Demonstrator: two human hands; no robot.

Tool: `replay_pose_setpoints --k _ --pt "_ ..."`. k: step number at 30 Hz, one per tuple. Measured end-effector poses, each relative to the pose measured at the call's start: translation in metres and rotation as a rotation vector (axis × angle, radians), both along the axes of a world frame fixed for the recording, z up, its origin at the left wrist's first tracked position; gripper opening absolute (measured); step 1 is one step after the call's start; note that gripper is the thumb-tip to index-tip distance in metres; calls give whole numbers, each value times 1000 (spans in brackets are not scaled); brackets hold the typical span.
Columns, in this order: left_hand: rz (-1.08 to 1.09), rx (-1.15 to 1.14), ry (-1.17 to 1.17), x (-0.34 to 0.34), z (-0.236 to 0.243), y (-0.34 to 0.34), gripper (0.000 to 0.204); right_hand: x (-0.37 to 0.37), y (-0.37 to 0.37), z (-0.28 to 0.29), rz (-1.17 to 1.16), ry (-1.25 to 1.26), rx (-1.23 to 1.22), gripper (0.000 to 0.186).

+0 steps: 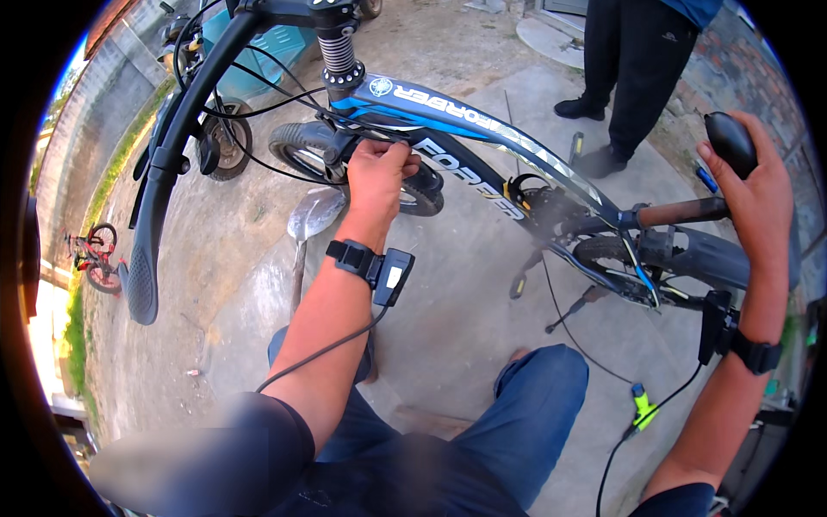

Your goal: The person is kneeling on a concrete surface, working on a blue and black bicycle. They are routing a black cable along the top tube of the frame and securing it with zip ties. The person uses their hands to pull the cable taut and adjust its position near the handlebars and frame.

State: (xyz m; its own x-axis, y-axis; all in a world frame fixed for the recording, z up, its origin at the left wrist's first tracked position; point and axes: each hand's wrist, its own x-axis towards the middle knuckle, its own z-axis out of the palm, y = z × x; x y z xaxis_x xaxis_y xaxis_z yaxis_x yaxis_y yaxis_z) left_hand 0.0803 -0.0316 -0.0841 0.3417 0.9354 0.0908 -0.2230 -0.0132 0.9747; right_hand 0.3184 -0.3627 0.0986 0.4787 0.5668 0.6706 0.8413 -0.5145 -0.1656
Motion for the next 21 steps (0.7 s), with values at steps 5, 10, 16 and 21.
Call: replay_pose_setpoints --k 5,10,16,21 --pt "-5 39 18 -3 -2 1 24 3 -2 -4 10 -50 19 42" --pt "-184 11 177 -16 4 6 25 3 -4 -2 -42 -48 -21 42" --pt "-221 -1 150 -26 8 15 21 1 -1 0 -68 -66 -39 41" --pt "-210 0 155 -21 10 16 21 6 1 0 -45 -64 -42 43"
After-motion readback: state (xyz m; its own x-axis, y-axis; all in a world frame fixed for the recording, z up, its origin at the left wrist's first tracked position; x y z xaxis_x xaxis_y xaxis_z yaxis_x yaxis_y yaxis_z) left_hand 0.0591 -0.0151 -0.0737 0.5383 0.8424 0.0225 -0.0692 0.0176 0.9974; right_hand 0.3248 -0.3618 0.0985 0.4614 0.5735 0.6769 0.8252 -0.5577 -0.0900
